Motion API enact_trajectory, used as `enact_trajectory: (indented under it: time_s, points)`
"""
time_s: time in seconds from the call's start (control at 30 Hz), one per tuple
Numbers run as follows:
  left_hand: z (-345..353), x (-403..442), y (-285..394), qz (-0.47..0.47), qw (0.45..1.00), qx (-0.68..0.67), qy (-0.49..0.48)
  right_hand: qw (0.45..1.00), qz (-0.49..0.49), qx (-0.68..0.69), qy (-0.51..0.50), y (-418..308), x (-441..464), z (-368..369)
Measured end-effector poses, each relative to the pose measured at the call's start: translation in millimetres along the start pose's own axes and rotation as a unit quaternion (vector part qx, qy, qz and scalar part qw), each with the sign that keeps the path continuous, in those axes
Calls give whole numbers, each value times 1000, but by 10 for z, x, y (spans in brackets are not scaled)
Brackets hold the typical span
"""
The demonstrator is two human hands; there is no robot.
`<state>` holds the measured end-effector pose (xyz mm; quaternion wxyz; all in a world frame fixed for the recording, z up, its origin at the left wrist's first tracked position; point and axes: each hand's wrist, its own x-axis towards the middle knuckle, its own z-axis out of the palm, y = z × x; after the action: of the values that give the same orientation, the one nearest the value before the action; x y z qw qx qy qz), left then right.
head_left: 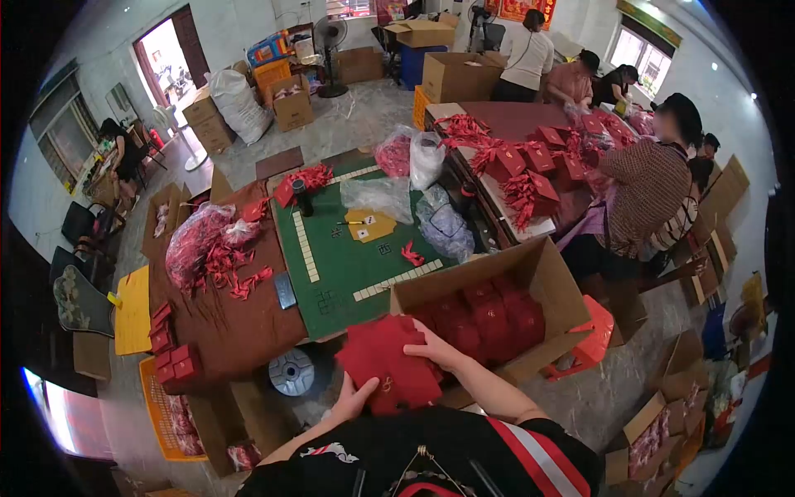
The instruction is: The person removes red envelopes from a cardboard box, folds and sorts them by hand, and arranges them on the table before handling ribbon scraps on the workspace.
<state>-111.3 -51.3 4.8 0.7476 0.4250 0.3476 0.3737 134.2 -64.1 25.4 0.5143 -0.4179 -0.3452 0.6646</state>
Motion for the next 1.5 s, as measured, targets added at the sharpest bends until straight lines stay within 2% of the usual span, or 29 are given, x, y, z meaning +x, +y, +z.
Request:
enact_trajectory:
  time_s: [0.07, 0.1, 0.17, 0.23, 0.27, 0.3, 0.33, 0.4, 0.47, 0.5, 0.53, 0.57, 0.6, 0.67, 0.7, 0.77, 0.8, 0.87, 0.93, 1.03, 1.1, 1.17, 1.2, 1.27, 1.3, 1.33, 1.4, 1.43, 1.5]
  points:
    - [-139, -75, -92, -39, 989, 135, -42, 997, 60, -49, -26, 111, -143, -83]
    - [-173, -69, -51, -36, 986, 148, -74, 997, 41, -11, -62, 69, -171, -87]
    - [-126, -21, 268, -110, 978, 137, -111, 991, 80, 67, -87, 50, -200, -120]
    - [-125, 108, 509, -139, 974, 137, -110, 987, 101, 100, -71, 152, -182, -66]
    - [-144, 146, 597, -156, 973, 128, -114, 991, 86, 95, -23, 133, -178, 46]
    - [-152, 200, 550, -135, 987, 41, -82, 994, 69, 87, 23, 119, -168, 154]
    - [-143, 206, 515, -136, 987, 41, -80, 980, 90, 154, 85, 141, -183, 270]
    - [-16, 200, 428, -19, 993, 116, 10, 979, 53, 175, 94, 141, -173, 376]
    - [115, 90, 537, -53, 989, 128, 47, 978, 17, 192, 85, 140, -190, 368]
    - [109, 50, 507, 7, 983, 185, 8, 977, 23, 194, 84, 121, -204, 295]
    - [107, 11, 462, 65, 968, 239, -30, 986, 70, 149, 36, 88, -213, 176]
    - [92, -11, 412, 51, 970, 228, -60, 987, 120, 104, -13, 73, -212, 65]
    - [85, -27, 385, 42, 965, 248, -76, 988, 120, 40, -84, 78, -162, -40]
    - [165, -56, 466, 46, 948, 295, -114, 988, 116, -24, -95, 9, -92, -66]
    - [211, -68, 527, 9, 945, 312, -93, 985, 158, -20, -69, -43, -40, -81]
    - [167, -171, 463, -11, 953, 298, -54, 978, 161, 107, -84, -37, -6, 9]
    - [115, -170, 408, 22, 962, 270, -39, 978, 167, 103, -68, -34, -17, 49]
    - [127, -225, 630, 19, 978, 208, 1, 977, 160, 116, -75, 122, 24, 106]
    - [-4, -155, 679, 73, 997, 39, -5, 974, 165, 118, -97, 225, 87, 187]
    - [-222, 33, 695, 166, 986, 27, -7, 972, 195, 92, -99, 322, 87, 334]
    - [-331, 89, 649, 180, 982, 34, -37, 974, 201, 81, -59, 357, 68, 414]
    - [-426, 113, 537, 188, 980, 40, -52, 971, 216, 73, -71, 375, 57, 435]
    - [-432, 95, 616, 185, 981, 40, -49, 968, 230, 66, -75, 381, 43, 453]
    - [-455, 83, 815, 97, 991, 78, -57, 967, 235, 63, -75, 374, 23, 622]
    - [-567, 185, 873, 106, 982, 133, -80, 967, 235, 56, -77, 376, 29, 686]
    - [-597, 179, 857, 105, 982, 132, -80, 967, 236, 55, -76, 393, 40, 711]
    - [-623, 132, 869, 32, 995, 97, 23, 962, 256, 72, -56, 452, 113, 770]
    - [-668, 90, 869, -17, 999, 35, 11, 963, 256, 70, -57, 499, 145, 805]
    - [-606, -39, 860, 27, 999, 9, 29, 987, 106, 120, -5, 590, 170, 899]
